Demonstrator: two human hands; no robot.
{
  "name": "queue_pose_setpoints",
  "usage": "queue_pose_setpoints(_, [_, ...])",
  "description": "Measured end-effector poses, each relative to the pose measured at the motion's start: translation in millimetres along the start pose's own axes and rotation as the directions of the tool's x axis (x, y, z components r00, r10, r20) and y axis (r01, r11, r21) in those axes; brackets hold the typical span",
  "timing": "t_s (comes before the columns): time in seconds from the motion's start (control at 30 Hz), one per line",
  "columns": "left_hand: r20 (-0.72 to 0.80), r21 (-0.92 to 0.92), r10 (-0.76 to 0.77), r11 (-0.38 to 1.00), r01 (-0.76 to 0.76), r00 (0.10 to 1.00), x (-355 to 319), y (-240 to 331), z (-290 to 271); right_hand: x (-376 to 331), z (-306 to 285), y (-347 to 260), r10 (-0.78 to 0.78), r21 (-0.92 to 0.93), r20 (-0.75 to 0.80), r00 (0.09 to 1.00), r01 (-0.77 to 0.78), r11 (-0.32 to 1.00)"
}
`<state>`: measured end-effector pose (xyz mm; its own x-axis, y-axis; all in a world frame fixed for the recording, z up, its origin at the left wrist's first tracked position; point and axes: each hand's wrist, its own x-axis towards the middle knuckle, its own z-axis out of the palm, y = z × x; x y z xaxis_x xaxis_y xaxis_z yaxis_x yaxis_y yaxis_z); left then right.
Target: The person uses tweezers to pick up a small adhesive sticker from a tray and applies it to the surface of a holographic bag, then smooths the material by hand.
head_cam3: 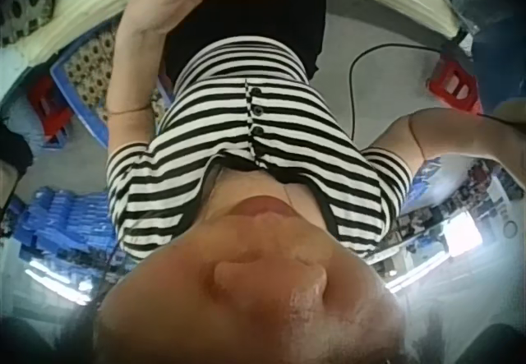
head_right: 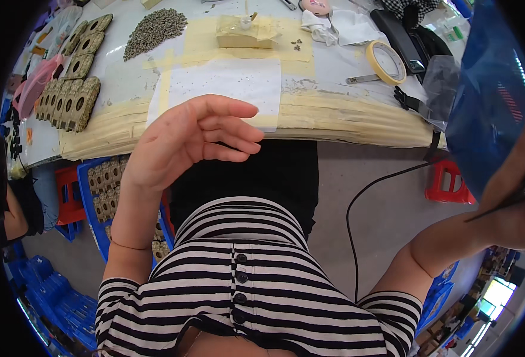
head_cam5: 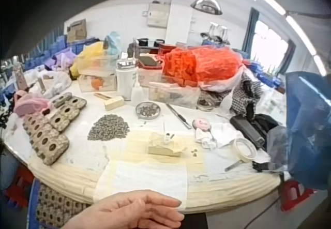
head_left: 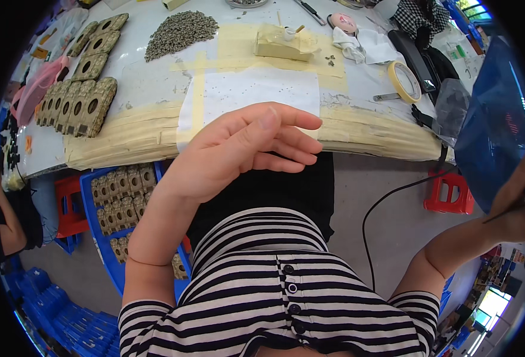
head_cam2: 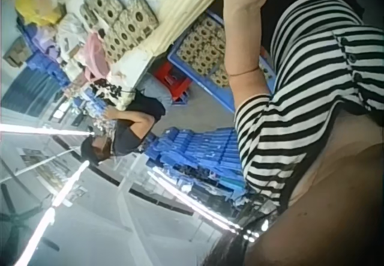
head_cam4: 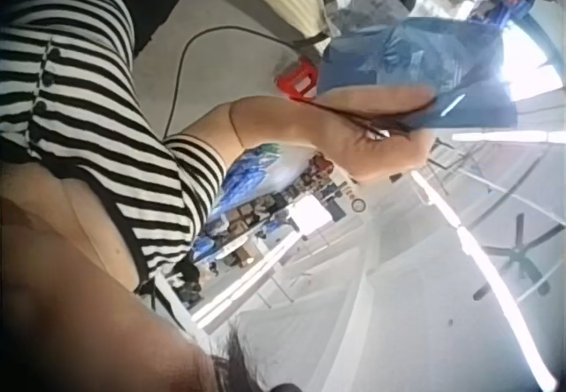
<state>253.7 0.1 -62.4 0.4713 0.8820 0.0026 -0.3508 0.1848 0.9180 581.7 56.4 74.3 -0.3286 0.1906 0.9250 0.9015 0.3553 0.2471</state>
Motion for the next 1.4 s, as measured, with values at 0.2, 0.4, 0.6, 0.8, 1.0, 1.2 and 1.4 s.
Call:
queue_pose_setpoints(0.2, [-0.043,-0.418,-0.133,0.902,0.103,0.99,42,-32,34,-86,21,-84,-0.328,0.334,0.271,0.905,0.231,0.914])
queue_pose_setpoints(0.4, [-0.063,-0.451,-0.154,0.886,0.11,0.986,54,-35,38,-130,23,-106,-0.348,0.482,0.344,0.872,0.154,0.863])
queue_pose_setpoints(0.6, [-0.195,-0.333,-0.139,0.94,0.068,0.971,52,-40,36,-137,26,-106,-0.313,0.715,0.432,0.846,-0.109,0.691])
queue_pose_setpoints(0.8, [-0.266,-0.273,-0.144,0.96,0.069,0.953,49,-40,34,-124,48,-88,-0.208,0.804,0.477,0.854,-0.328,0.495])
queue_pose_setpoints(1.0, [-0.319,-0.222,-0.12,0.974,0.049,0.94,48,-35,32,-136,59,-97,-0.099,0.779,0.551,0.828,-0.469,0.415])
queue_pose_setpoints(1.2, [-0.399,-0.117,-0.16,0.986,0.123,0.903,41,-29,31,-144,57,-119,0.133,0.679,0.695,0.707,-0.706,0.201])
queue_pose_setpoints(1.4, [-0.376,-0.169,-0.143,0.982,0.084,0.915,42,-22,25,-139,60,-121,0.096,0.689,0.658,0.747,-0.649,0.324])
